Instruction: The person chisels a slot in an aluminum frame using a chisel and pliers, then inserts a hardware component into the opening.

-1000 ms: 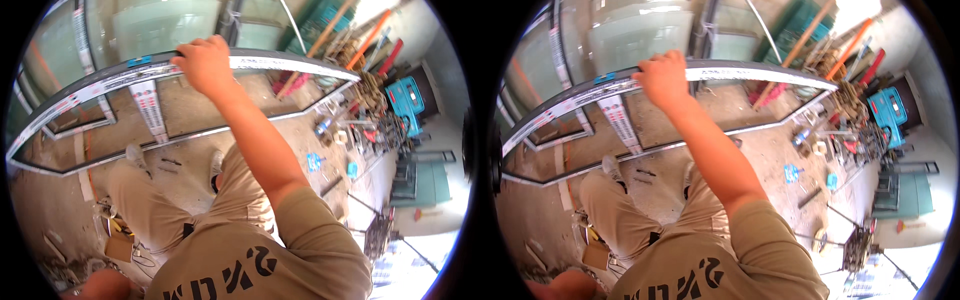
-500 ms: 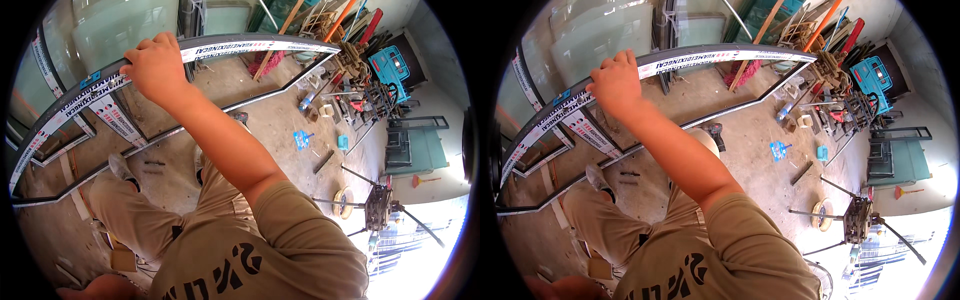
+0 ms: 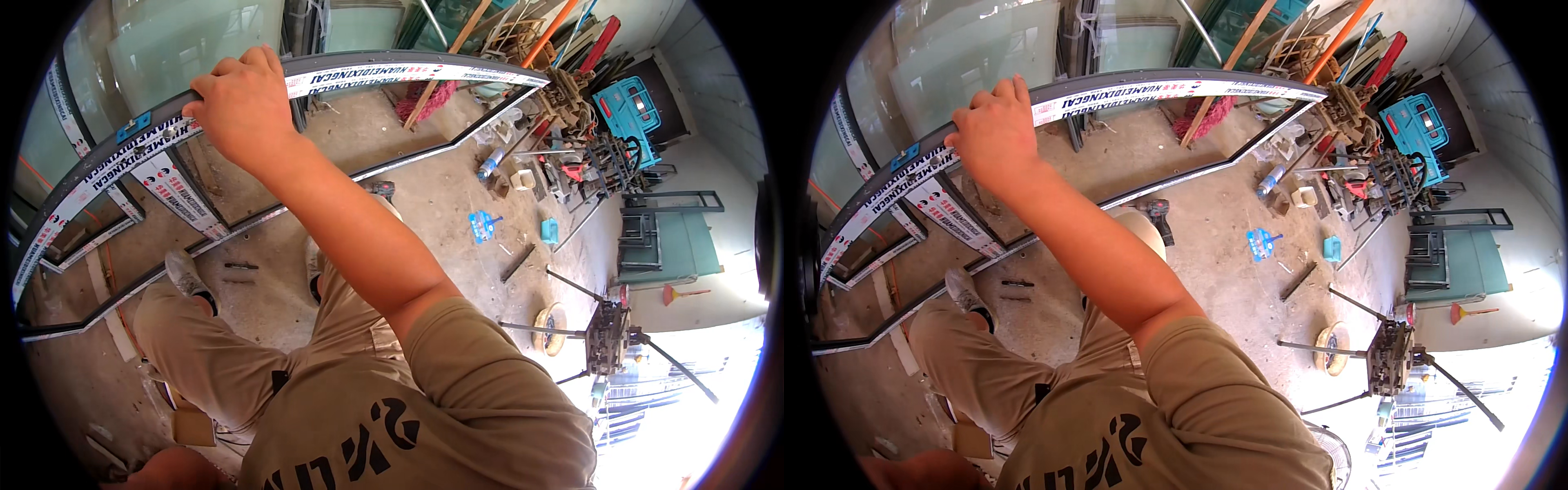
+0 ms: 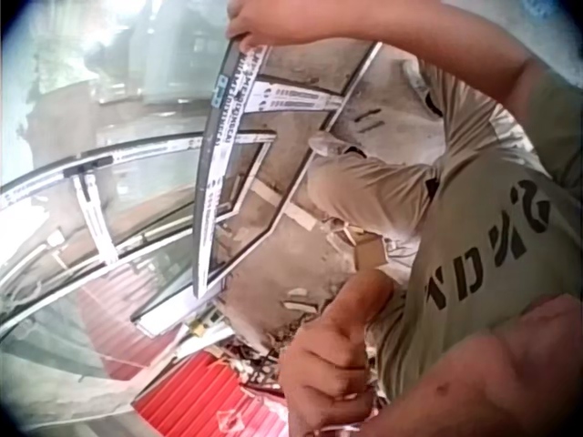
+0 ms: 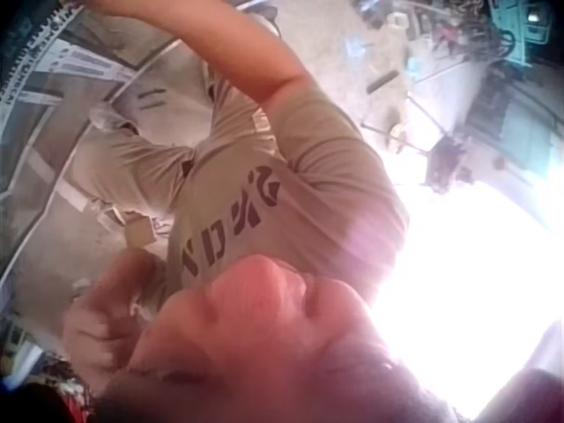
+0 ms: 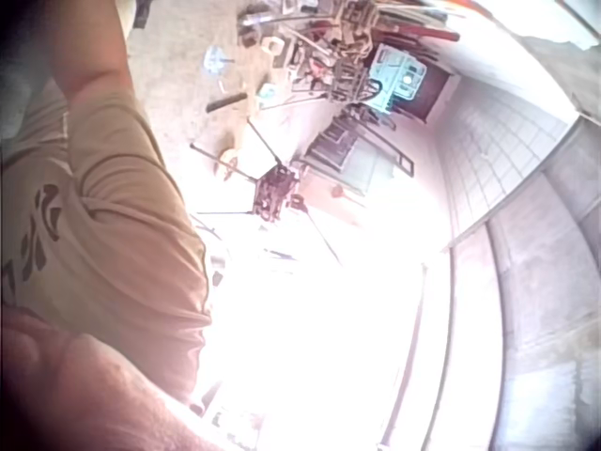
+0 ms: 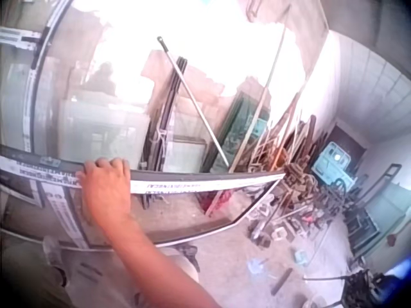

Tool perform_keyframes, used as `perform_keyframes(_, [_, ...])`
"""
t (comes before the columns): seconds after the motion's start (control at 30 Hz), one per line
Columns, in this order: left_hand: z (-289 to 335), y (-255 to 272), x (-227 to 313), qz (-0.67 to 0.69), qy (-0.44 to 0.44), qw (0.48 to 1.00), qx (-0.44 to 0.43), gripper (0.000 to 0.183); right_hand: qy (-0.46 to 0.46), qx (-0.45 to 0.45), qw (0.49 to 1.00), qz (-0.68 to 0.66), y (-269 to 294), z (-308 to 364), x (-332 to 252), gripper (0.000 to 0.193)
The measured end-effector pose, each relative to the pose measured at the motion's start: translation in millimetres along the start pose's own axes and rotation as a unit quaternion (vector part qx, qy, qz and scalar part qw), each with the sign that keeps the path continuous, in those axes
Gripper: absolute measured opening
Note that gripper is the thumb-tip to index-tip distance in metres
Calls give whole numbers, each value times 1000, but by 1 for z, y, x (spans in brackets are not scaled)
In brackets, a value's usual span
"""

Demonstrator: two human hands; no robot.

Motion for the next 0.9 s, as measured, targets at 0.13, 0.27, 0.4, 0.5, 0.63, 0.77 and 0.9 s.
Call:
perform_keyframes(0.13, [-23, -24, -22, 48, 11, 997, 50, 26, 7, 13, 1000, 5, -5, -2, -2, 27])
perform_keyframes(0.27, [-40, -36, -36, 79, -4, 991, 110, 24, 13, 29, 999, -9, -1, 0, -3, 27])
perform_keyframes(0.4, [-48, -39, -40, 96, -28, 978, 181, 23, 45, 63, 996, 36, 6, 3, -9, 26])
perform_keyframes(0.5, [-49, -38, -39, 104, -51, 963, 241, 21, 29, 51, 998, 33, 7, 4, -7, 27])
perform_keyframes(0.63, [-47, -37, -34, 107, -82, 945, 298, 20, 24, 48, 998, 21, 6, 5, -8, 29])
perform_keyframes(0.77, [-48, -37, -29, 108, -106, 931, 333, 18, 15, 46, 998, 31, 5, 4, -7, 28])
perform_keyframes(0.9, [-46, -36, -26, 107, -127, 916, 365, 17, 10, 35, 999, 29, 5, 4, -7, 27])
Point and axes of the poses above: each hand's wrist, its own z-axis away from the middle knuckle, its own y-axis out of the back of the hand, x = y × z, the point moved 5 cm from there along -z, towards the middle knuckle, and after that the axes turned 12 degrees about -z, right-handed, at the moved point
